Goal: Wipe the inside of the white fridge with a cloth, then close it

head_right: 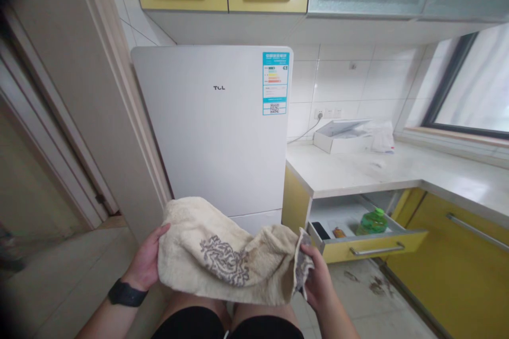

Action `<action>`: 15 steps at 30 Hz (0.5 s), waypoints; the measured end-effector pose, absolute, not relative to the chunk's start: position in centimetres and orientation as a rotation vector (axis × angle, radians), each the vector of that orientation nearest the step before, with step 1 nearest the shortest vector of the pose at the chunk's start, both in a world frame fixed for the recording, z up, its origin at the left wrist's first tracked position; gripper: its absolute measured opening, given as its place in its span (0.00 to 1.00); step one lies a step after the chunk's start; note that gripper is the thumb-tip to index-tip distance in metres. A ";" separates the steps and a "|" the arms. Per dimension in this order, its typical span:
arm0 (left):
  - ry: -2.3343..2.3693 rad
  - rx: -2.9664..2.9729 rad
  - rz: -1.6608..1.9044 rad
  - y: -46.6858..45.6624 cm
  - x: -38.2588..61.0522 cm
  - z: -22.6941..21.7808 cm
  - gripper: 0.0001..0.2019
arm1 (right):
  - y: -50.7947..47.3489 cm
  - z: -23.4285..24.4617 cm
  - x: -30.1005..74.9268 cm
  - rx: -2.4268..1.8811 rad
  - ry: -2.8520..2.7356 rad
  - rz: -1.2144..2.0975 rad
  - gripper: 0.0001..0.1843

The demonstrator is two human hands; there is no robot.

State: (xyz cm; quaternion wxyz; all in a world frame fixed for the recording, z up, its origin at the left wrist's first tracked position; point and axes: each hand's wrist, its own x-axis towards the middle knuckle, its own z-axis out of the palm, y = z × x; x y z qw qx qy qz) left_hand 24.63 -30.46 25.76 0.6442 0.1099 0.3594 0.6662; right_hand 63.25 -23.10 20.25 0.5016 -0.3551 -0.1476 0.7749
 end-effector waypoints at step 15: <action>0.798 0.918 1.580 -25.7 23.7 33.9 0.33 | -21.7 24.2 64.6 -1.083 -2.273 1.685 0.14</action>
